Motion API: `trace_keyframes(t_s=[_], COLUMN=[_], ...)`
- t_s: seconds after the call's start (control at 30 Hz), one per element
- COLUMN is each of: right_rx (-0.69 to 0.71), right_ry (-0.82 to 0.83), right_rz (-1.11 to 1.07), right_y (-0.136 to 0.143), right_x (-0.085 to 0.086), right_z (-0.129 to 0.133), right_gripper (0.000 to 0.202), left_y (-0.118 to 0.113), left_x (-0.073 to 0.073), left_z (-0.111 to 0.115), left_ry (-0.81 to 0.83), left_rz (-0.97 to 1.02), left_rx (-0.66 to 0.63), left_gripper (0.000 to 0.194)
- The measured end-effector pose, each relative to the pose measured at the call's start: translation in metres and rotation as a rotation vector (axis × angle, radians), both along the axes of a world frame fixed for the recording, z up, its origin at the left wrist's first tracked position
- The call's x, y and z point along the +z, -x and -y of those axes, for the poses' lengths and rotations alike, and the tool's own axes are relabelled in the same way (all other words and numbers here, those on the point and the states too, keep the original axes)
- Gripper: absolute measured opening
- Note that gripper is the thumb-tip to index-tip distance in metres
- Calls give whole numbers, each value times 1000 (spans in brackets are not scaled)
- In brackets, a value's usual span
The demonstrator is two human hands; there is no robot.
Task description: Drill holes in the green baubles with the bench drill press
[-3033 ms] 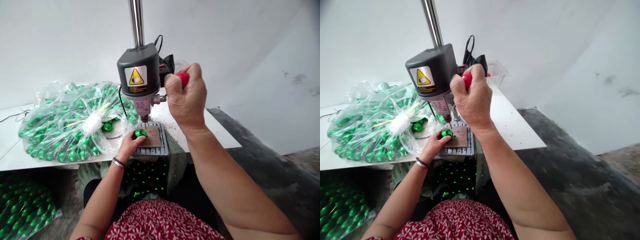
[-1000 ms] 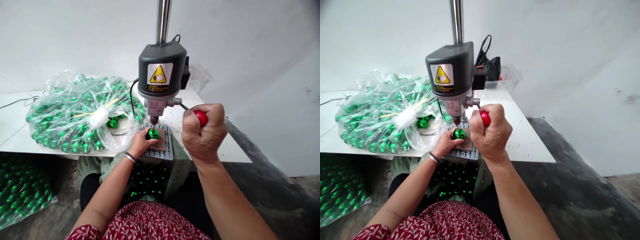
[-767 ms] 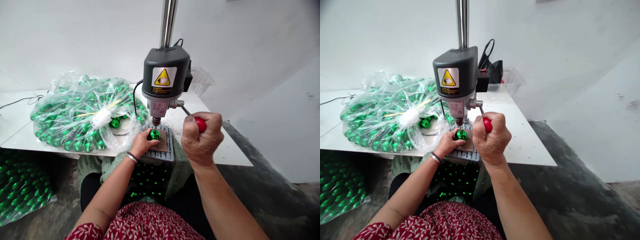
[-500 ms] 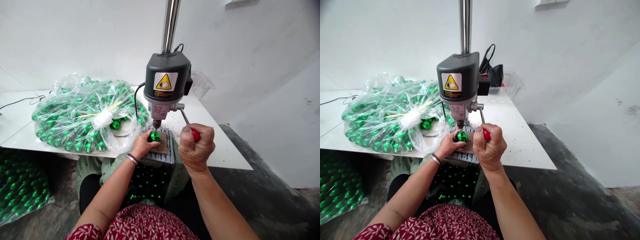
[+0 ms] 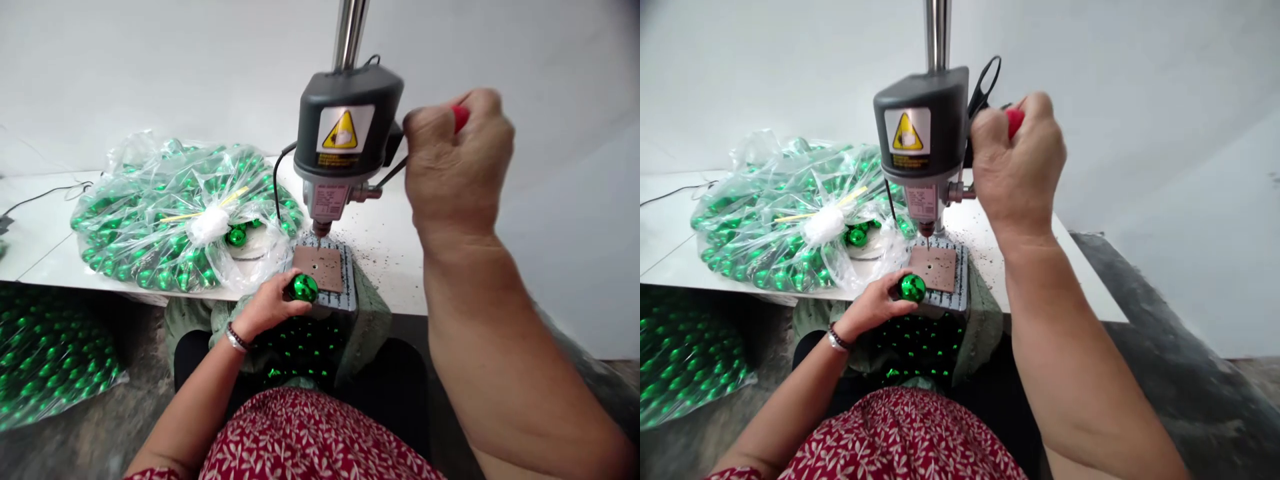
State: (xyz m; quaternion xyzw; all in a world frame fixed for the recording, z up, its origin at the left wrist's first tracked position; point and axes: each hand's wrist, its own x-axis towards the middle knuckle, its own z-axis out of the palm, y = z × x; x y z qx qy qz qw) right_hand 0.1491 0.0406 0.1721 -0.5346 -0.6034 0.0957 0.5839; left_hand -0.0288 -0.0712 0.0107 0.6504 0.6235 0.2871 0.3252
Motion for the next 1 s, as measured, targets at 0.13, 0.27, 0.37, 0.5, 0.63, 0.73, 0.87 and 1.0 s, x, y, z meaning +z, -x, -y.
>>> trace_keyframes(t_s=[0.13, 0.27, 0.37, 0.5, 0.63, 0.73, 0.87, 1.0], right_rx=[44, 93, 109, 103, 119, 129, 111, 83], right_ry=[-48, -52, -77, -82, -102, -91, -67, -51], right_rz=[-25, -28, -24, -17, -40, -55, -64, -111], right_y=[-1, -3, -3, -3, -2, 0, 2, 4], right_x=[-3, -2, -2, -4, -6, -7, -4, -5], right_z=[1, 1, 1, 2, 5, 6, 6, 6], right_gripper=[25, 21, 20, 20, 24, 28, 30, 31], left_y=[17, 26, 29, 17, -3, 0, 27, 38], left_x=[1, -32, -83, -159, -205, -210, -194, -178], left_z=[38, 67, 82, 90, 90, 86, 69, 63], left_ry=[144, 176, 353, 562, 643, 648, 569, 448], left_rz=[-94, -195, -303, -532, -585, -556, -427, -276], left_rx=[-139, -15, -217, -486, -459, -396, -210, 169], left_gripper=[67, 40, 42, 46, 29, 27, 57, 63])
